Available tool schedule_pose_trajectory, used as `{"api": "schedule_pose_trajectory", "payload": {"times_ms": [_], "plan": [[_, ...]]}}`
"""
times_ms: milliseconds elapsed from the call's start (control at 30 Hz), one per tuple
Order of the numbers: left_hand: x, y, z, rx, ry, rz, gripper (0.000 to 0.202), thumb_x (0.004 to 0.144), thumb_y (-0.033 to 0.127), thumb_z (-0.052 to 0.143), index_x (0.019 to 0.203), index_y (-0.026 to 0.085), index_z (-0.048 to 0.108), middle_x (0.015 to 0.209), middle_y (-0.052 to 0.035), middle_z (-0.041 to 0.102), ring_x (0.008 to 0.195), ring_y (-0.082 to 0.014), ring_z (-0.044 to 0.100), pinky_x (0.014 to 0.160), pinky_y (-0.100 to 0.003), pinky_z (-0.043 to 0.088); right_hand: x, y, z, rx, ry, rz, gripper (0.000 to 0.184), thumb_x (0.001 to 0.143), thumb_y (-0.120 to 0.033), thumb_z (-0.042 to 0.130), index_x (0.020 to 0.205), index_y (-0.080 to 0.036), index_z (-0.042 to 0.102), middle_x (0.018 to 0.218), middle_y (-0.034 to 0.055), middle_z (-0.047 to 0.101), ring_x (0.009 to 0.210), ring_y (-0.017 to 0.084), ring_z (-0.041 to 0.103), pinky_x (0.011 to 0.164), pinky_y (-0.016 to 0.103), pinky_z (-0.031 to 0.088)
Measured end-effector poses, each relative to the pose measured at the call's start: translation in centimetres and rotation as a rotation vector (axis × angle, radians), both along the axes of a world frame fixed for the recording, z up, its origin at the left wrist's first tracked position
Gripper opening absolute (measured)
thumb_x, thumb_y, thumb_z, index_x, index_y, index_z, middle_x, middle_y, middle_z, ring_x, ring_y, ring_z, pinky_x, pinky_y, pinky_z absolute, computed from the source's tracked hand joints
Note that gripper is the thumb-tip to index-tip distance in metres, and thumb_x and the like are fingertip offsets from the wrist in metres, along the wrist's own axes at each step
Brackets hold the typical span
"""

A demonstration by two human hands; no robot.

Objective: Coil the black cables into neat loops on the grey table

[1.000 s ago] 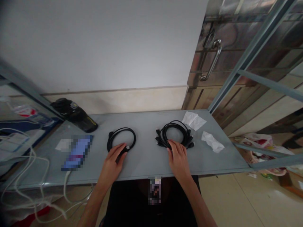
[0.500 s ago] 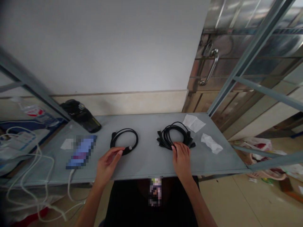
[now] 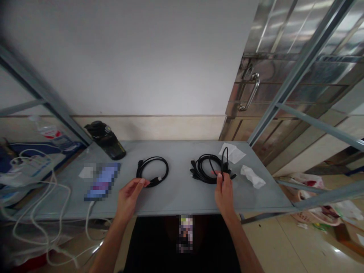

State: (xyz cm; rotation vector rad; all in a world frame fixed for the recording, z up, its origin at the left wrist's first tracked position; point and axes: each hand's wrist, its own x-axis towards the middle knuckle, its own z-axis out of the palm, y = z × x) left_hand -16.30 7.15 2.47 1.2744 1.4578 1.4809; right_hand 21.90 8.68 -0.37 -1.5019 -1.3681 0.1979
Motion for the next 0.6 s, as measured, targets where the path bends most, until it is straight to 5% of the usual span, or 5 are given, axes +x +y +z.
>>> {"api": "schedule_pose_trajectory", "payload": {"times_ms": [167, 267, 367, 467, 600], "plan": [[-0.1, -0.1, -0.1, 0.015, 0.006, -0.01, 0.046, 0.096, 0.069, 0.08, 0.091, 0.023, 0.083, 0.094, -0.0088, 0.084, 0.096, -0.0283, 0.078, 0.097, -0.039, 0.06, 2.0, 0.8, 8.6, 0.158, 0.379, -0.002, 0.054, 0.114, -0.075, 0.05, 0.094, -0.024, 0.058, 0.08, -0.0001, 0.066, 0.075, 0.02, 0.064, 0.078, 0.038, 0.051], [-0.1, -0.1, 0.0, 0.022, 0.01, -0.014, 0.047, 0.096, 0.07, 0.079, 0.09, 0.023, 0.083, 0.094, -0.0086, 0.083, 0.096, -0.0284, 0.078, 0.098, -0.039, 0.06, 3.0, 0.7, 15.0, 0.303, 0.713, 0.16, 0.05, 0.104, -0.067, 0.073, 0.088, -0.027, 0.049, 0.065, -0.0108, 0.038, 0.052, 0.012, 0.033, 0.054, 0.029, 0.03], [-0.1, 0.1, 0.1, 0.025, 0.019, -0.021, 0.05, 0.096, 0.072, 0.078, 0.089, 0.023, 0.082, 0.093, -0.0088, 0.083, 0.095, -0.0282, 0.077, 0.097, -0.038, 0.06, 3.5, -0.9, 20.6, 0.31, 0.801, 0.322, 0.042, 0.102, -0.058, 0.078, 0.085, -0.027, 0.054, 0.063, -0.0106, 0.027, 0.05, 0.011, 0.021, 0.051, 0.033, 0.018], [0.3, -0.1, 0.3, 0.024, 0.058, -0.043, 0.051, 0.096, 0.074, 0.077, 0.089, 0.023, 0.083, 0.094, -0.0092, 0.083, 0.096, -0.0296, 0.078, 0.098, -0.04, 0.059, 3.1, -3.4, 24.3, 0.355, 0.797, 0.352, 0.04, 0.103, -0.054, 0.078, 0.084, -0.028, 0.055, 0.065, -0.0097, 0.02, 0.051, 0.013, 0.015, 0.052, 0.037, 0.014], [3.2, -2.2, 1.0, -0.052, 0.045, -0.189, 0.047, 0.095, 0.07, 0.081, 0.105, 0.024, 0.088, 0.104, -0.0114, 0.086, 0.106, -0.0345, 0.08, 0.106, -0.047, 0.059, 1.4, -6.9, 26.3, 0.333, 0.789, 0.291, 0.033, 0.111, -0.054, 0.068, 0.09, -0.031, 0.059, 0.068, -0.0092, 0.012, 0.052, 0.017, 0.006, 0.053, 0.041, 0.007]]}}
